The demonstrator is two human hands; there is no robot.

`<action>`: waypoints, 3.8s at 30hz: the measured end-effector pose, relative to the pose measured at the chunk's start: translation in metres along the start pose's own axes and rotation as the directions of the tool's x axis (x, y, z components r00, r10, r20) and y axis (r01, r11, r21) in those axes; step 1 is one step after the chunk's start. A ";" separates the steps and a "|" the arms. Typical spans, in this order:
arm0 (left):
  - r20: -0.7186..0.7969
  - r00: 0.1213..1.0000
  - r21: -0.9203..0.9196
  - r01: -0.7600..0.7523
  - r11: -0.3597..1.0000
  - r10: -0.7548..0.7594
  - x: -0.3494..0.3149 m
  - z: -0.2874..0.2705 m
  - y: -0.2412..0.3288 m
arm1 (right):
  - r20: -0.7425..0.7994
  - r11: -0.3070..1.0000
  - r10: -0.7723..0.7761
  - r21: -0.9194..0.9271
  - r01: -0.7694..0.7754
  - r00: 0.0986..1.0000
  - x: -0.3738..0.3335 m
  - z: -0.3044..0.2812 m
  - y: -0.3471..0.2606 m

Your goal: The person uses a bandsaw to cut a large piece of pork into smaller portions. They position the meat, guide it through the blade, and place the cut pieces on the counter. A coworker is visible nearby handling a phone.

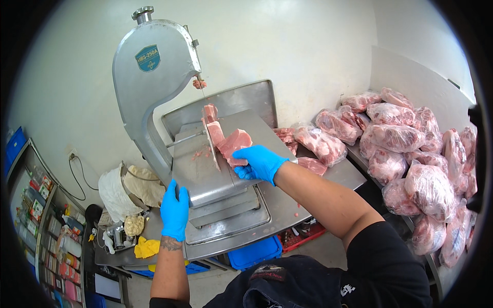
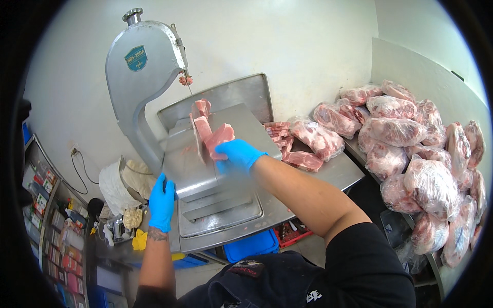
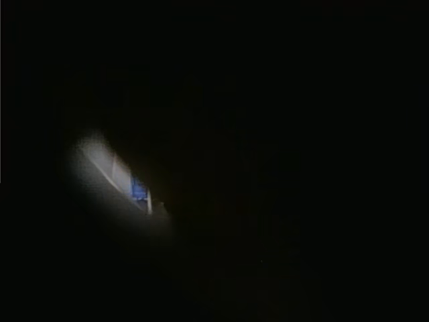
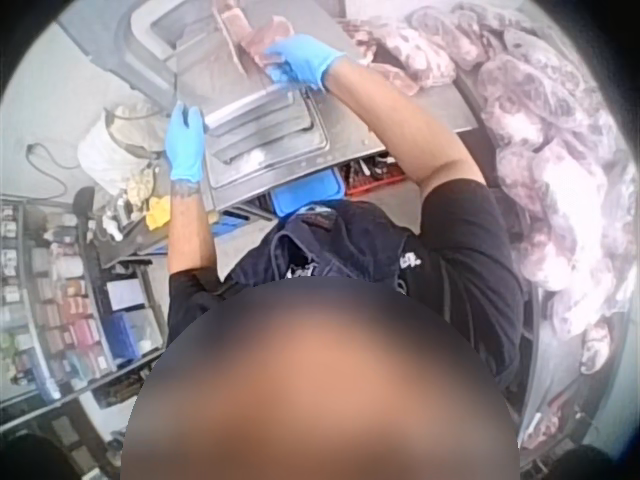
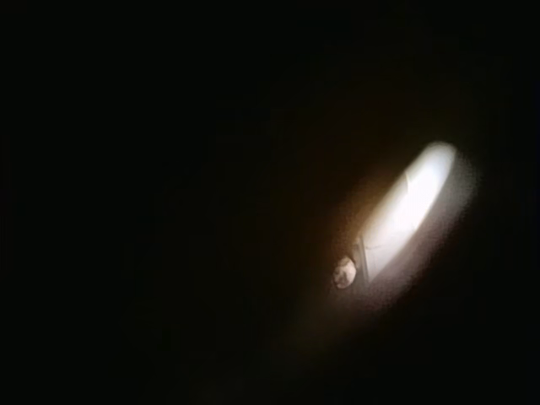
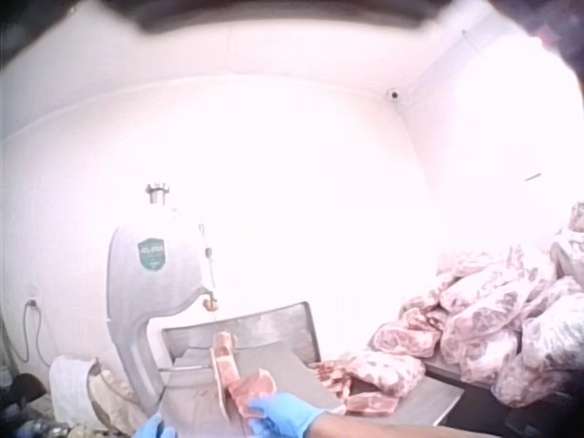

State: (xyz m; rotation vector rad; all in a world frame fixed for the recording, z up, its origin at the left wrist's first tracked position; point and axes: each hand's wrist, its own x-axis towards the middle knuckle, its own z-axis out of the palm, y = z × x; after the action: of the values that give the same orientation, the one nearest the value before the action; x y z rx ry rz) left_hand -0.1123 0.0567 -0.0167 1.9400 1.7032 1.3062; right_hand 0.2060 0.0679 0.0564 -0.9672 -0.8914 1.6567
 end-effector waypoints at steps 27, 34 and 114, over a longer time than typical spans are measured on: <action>0.004 1.000 0.008 -0.007 1.000 0.007 0.000 -0.004 0.013 | -0.033 0.990 -0.072 -0.127 0.068 0.997 0.028 -0.023 -0.018; 0.016 1.000 0.002 0.006 1.000 -0.006 0.002 -0.004 0.006 | -0.091 0.992 -0.061 -0.118 0.050 0.994 0.039 -0.026 -0.028; -0.512 0.774 -0.005 0.430 0.903 -0.372 -0.005 0.004 0.019 | 0.063 0.821 -0.336 -0.469 0.325 0.940 0.281 -0.267 0.107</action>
State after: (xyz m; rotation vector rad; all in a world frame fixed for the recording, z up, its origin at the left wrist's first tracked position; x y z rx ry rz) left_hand -0.0962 0.0480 -0.0081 1.2126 2.3173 1.6550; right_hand 0.3508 0.3410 -0.2013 -1.0768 -1.4070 1.1449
